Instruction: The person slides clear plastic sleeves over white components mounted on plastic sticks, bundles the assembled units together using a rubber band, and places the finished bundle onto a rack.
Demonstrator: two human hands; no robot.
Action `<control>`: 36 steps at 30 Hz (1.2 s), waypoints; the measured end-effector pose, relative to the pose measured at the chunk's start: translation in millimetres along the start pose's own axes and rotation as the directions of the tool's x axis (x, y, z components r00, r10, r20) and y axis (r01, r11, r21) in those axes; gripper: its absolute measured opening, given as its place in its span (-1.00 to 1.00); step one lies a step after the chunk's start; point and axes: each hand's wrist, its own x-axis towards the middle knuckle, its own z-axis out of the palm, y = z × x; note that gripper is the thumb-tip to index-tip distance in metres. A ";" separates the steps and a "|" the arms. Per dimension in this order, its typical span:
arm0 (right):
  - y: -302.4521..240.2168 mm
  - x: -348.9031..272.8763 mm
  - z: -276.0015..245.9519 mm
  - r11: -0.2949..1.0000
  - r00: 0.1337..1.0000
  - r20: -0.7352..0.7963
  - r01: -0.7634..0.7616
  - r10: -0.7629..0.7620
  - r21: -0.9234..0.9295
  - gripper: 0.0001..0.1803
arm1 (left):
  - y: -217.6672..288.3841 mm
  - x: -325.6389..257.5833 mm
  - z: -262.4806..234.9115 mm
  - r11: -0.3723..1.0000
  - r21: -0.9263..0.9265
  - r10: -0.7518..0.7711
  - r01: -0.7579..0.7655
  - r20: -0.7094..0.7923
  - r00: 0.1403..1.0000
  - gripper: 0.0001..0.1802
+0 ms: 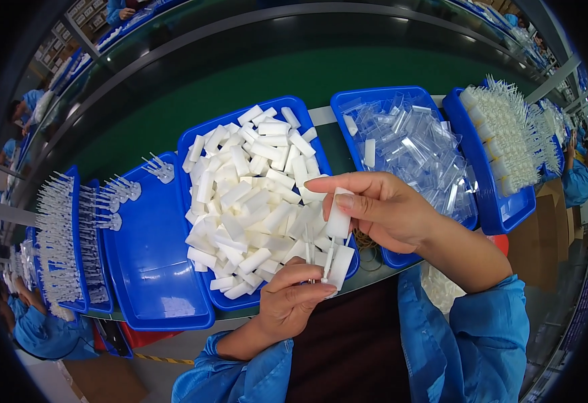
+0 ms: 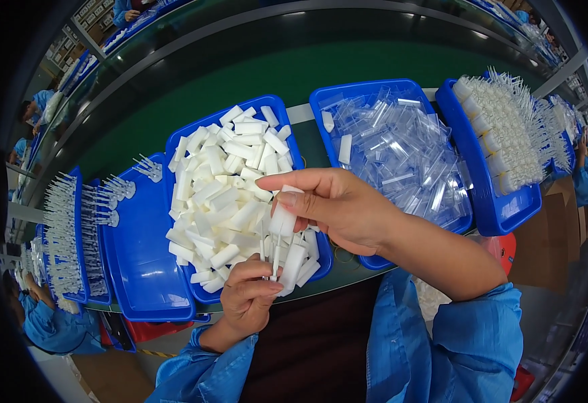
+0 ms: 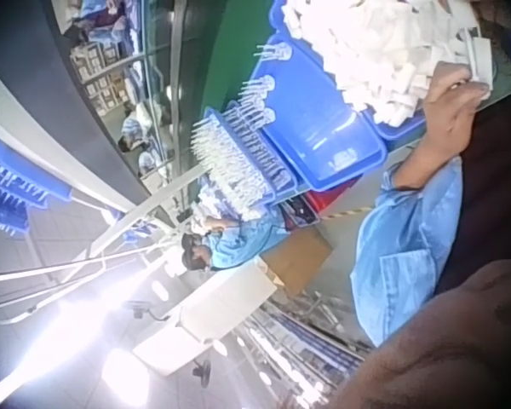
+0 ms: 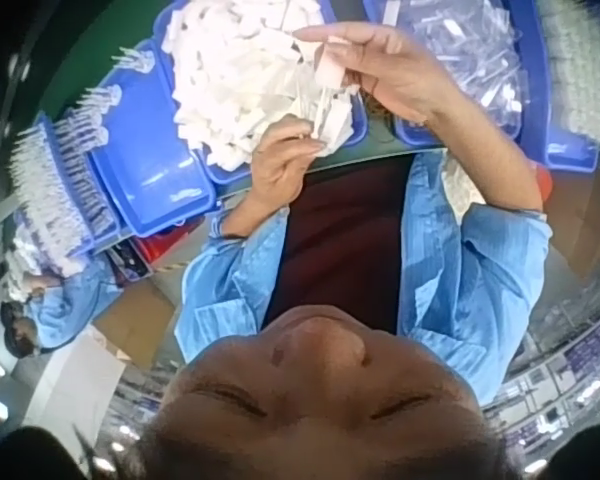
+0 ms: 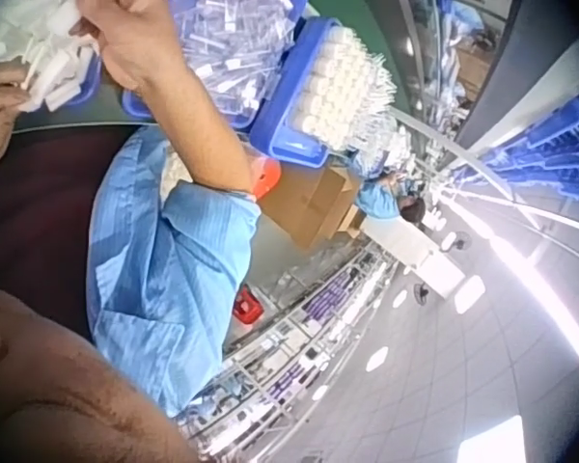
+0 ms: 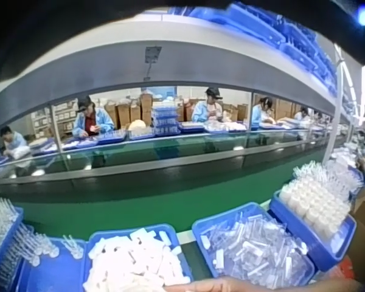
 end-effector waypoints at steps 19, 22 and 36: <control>-11.9 -9.2 14.9 0.785 0.973 0.203 0.208 -0.107 -0.583 -0.84 | -8.6 -12.3 5.7 0.951 -0.291 -0.159 0.099 -0.189 0.969 -0.80; -0.2 -12.6 22.1 0.801 0.965 0.197 0.255 -0.174 -0.541 -0.84 | -10.5 -14.6 -5.4 0.961 -0.252 -0.150 0.119 -0.112 0.982 -0.77; -28.9 52.2 33.5 0.368 0.897 0.283 0.404 -0.340 -0.838 -0.62 | -3.9 -16.3 -21.3 0.914 -0.403 -0.102 0.039 -0.137 0.985 -0.72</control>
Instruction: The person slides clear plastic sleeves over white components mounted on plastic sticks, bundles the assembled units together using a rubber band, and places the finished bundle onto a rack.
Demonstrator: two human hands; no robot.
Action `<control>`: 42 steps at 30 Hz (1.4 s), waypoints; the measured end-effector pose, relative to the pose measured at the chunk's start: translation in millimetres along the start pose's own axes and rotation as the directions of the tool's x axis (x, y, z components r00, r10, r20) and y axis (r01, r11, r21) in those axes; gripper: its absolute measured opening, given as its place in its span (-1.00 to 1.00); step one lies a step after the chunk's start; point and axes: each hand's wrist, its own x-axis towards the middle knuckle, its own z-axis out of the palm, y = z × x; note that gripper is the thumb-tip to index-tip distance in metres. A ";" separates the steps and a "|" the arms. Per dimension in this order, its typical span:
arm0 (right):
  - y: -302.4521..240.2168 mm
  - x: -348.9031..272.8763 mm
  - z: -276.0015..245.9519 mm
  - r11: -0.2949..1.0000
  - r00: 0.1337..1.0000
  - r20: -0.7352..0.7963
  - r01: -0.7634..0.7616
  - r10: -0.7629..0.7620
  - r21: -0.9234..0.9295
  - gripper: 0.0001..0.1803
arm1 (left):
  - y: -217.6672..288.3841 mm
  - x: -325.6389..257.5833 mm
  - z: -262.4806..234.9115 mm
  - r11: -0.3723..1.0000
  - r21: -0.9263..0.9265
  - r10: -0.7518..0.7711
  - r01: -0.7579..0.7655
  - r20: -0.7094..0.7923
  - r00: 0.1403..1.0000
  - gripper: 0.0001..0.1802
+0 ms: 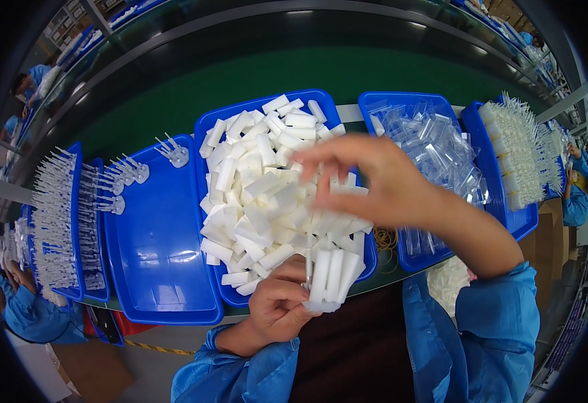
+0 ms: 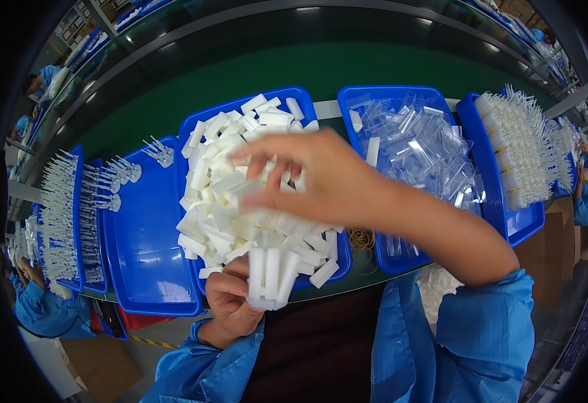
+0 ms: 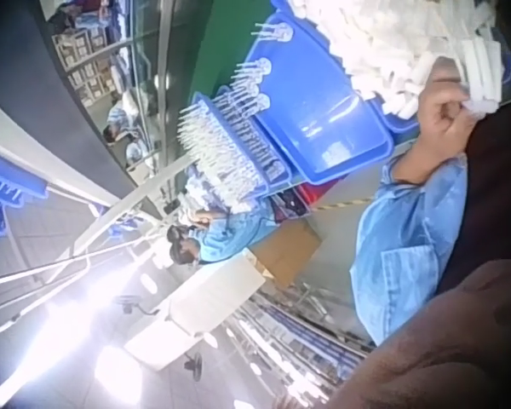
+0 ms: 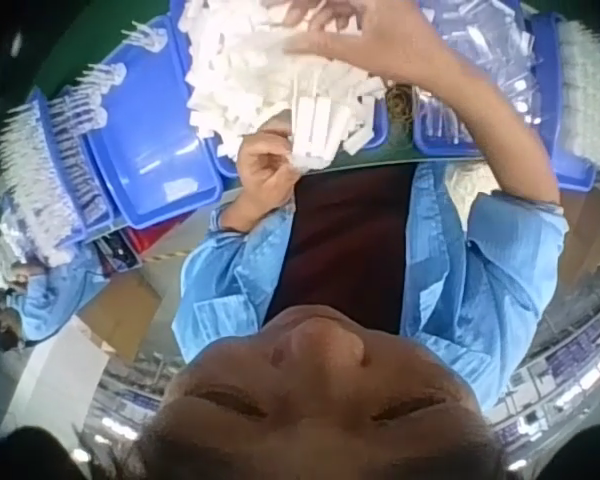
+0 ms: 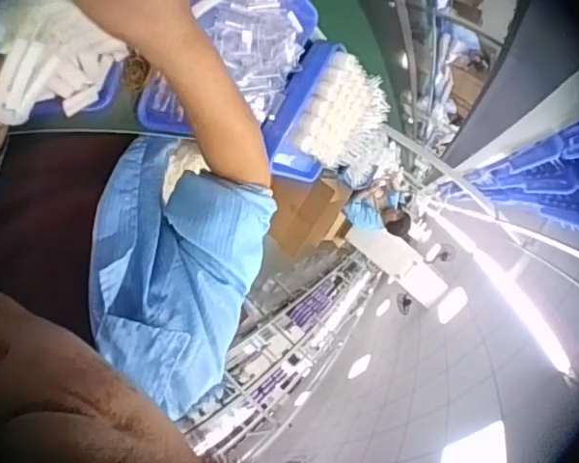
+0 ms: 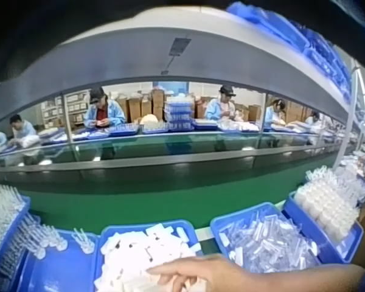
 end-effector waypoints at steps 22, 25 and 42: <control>24.4 -15.5 2.5 0.567 0.908 0.191 -0.387 0.374 0.727 -0.57 | -3.6 5.9 9.9 0.900 0.431 0.069 -0.062 -0.002 0.998 -0.81; 14.9 -32.3 2.3 0.458 0.891 0.200 -0.389 0.407 0.799 -0.55 | -5.3 6.6 12.7 0.902 0.428 0.051 -0.054 0.018 0.999 -0.83; 8.0 -62.8 -23.2 0.713 0.937 0.148 -0.338 0.316 0.615 -0.79 | -7.1 11.7 21.8 0.938 0.338 0.012 -0.078 0.195 0.981 -0.84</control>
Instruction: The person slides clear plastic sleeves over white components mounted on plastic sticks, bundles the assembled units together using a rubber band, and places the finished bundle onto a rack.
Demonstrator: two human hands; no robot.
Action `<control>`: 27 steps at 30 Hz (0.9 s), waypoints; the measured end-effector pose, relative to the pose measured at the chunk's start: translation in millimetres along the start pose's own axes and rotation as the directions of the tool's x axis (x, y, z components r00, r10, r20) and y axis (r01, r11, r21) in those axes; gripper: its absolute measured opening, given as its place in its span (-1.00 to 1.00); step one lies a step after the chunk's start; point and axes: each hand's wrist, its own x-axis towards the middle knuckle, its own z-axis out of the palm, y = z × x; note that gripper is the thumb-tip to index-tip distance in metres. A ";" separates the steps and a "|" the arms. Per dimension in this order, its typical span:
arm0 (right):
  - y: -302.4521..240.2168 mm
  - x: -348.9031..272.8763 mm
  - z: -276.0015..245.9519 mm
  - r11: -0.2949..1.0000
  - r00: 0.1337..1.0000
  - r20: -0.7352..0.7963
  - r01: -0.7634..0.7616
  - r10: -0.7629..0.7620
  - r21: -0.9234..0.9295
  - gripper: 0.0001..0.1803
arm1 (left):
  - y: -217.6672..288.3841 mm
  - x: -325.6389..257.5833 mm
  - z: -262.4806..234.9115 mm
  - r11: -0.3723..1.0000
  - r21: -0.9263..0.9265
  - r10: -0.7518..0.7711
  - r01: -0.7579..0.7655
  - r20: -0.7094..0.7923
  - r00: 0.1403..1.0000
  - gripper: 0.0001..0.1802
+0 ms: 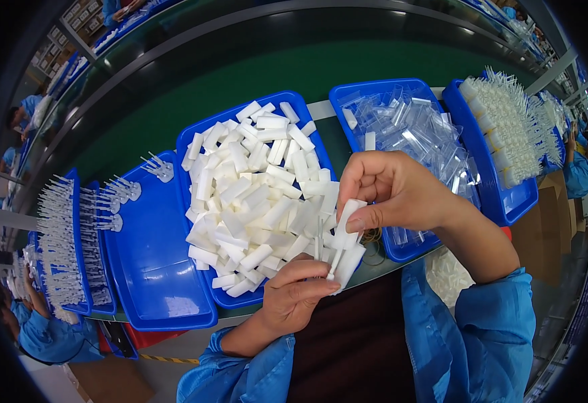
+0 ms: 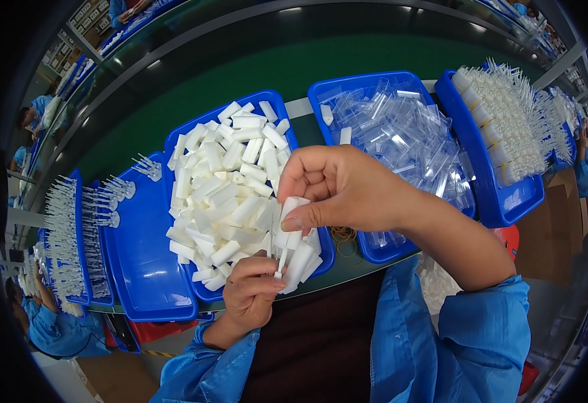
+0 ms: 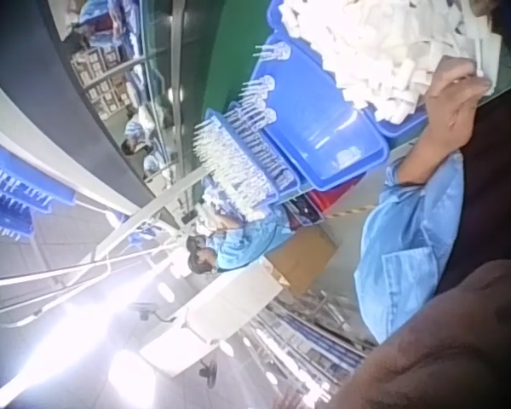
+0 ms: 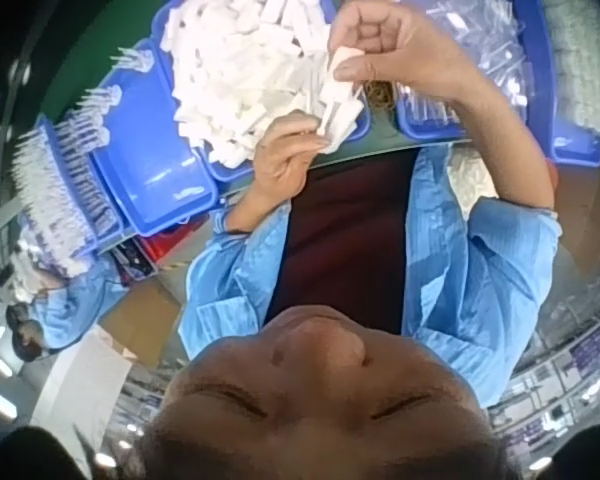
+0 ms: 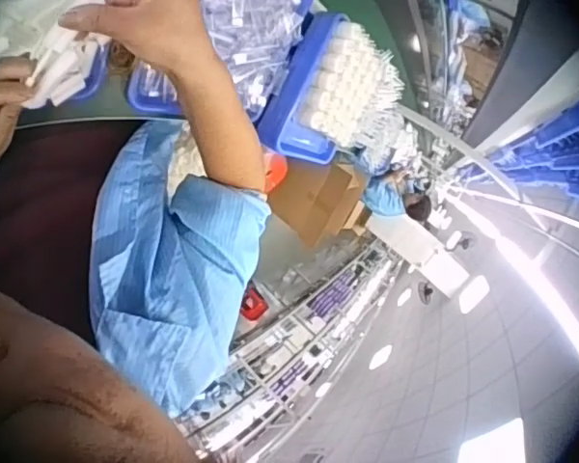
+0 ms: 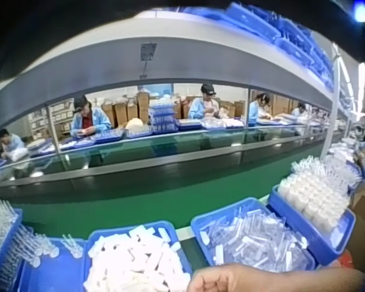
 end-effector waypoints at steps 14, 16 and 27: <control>12.2 -5.4 27.8 0.999 0.992 0.123 0.011 -0.007 -0.031 -0.85 | -5.4 -11.6 -5.4 0.979 -0.187 -0.105 0.083 -0.109 0.988 -0.75; 13.6 -6.5 36.5 0.998 0.989 0.146 0.016 -0.006 -0.067 -0.86 | -3.7 -13.2 -9.4 0.980 -0.185 -0.094 0.073 -0.108 0.990 -0.75; 9.1 45.0 34.4 0.968 0.987 -0.042 0.141 -0.153 -0.209 -0.62 | 2.9 -12.4 -17.7 0.878 -0.469 -0.193 0.099 -0.157 0.969 -0.74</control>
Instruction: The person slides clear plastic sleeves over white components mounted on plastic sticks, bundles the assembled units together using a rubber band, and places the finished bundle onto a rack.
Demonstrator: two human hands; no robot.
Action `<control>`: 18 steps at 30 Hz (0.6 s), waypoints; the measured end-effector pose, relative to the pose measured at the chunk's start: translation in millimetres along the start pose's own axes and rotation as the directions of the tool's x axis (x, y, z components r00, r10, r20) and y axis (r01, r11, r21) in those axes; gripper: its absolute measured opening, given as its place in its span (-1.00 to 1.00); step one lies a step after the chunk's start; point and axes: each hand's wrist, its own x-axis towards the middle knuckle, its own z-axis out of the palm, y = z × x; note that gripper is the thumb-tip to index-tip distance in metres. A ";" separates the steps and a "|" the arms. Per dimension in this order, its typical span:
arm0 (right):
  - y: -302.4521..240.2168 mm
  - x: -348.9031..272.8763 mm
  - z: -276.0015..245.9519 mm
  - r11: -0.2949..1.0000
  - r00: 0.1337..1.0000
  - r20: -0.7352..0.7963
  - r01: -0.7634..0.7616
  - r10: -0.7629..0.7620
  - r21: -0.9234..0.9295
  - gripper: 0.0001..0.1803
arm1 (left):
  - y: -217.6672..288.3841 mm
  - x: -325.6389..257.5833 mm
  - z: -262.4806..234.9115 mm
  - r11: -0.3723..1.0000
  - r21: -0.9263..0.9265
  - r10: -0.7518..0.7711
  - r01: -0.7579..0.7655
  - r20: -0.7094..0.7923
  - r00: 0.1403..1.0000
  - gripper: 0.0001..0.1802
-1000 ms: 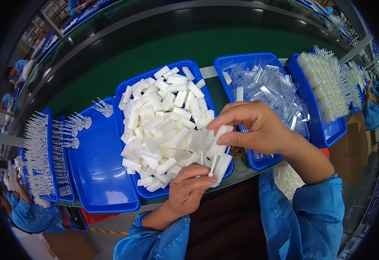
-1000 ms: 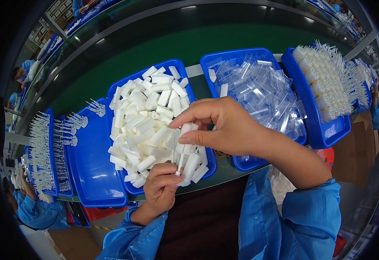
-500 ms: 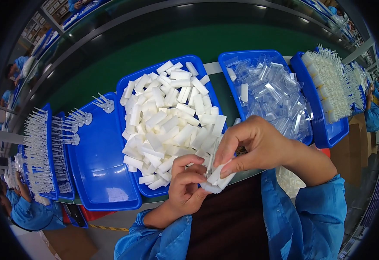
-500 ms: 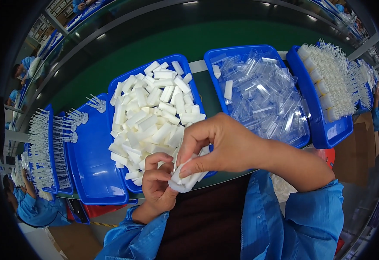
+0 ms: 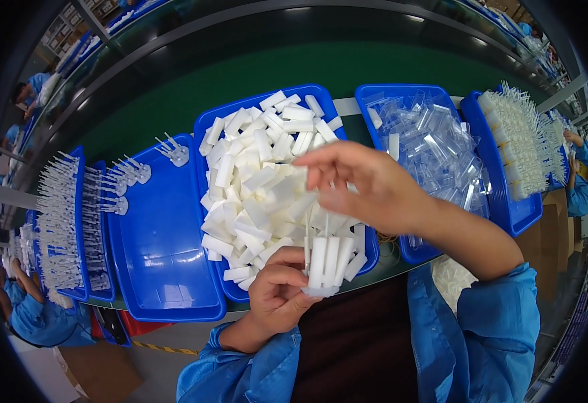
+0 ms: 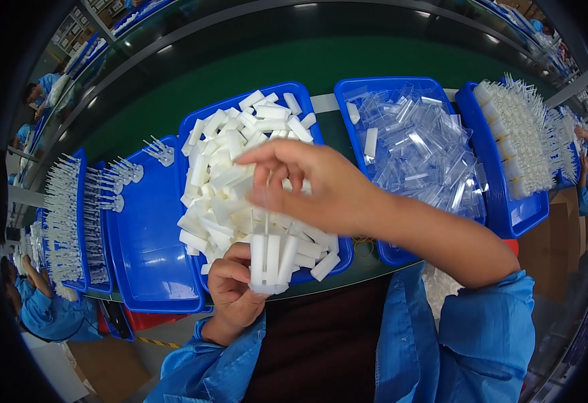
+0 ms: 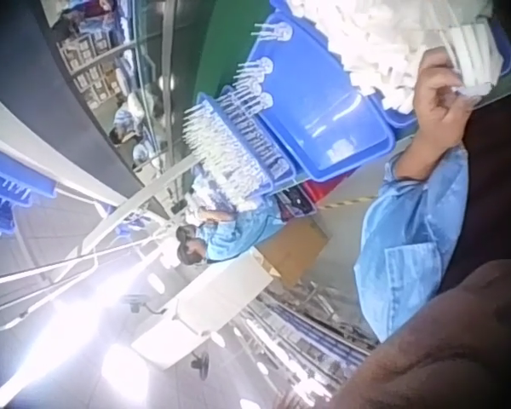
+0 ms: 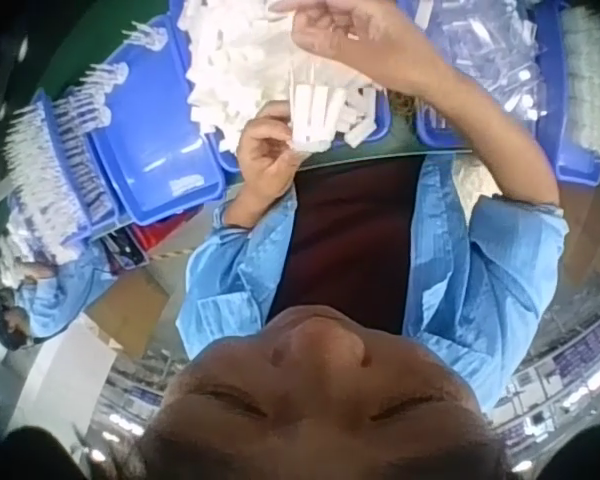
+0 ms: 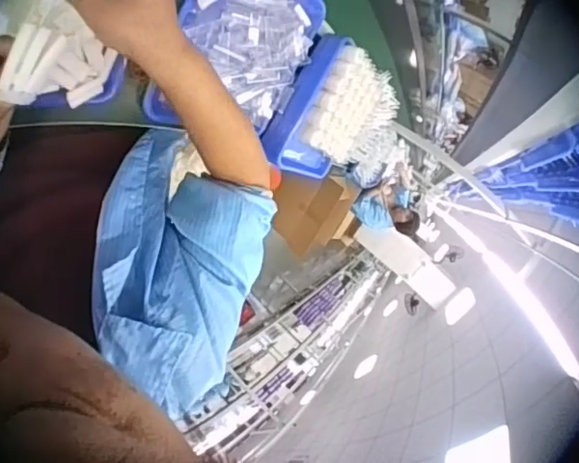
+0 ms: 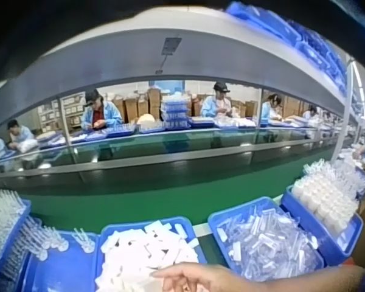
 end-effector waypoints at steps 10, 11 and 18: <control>38.0 43.2 12.0 0.459 0.887 0.340 0.454 -0.312 -0.764 -0.64 | -2.8 2.4 -4.1 0.976 0.153 0.151 -0.154 0.034 0.988 -0.79; 38.0 43.4 9.1 0.457 0.886 0.316 0.450 -0.340 -0.768 -0.64 | -3.2 2.8 -4.1 0.976 0.152 0.151 -0.155 0.036 0.988 -0.79; 6.8 18.9 -6.3 0.956 0.979 -0.009 -0.196 0.203 0.217 -0.60 | -4.9 5.1 -5.9 0.860 0.434 0.258 -0.268 0.084 0.963 -0.81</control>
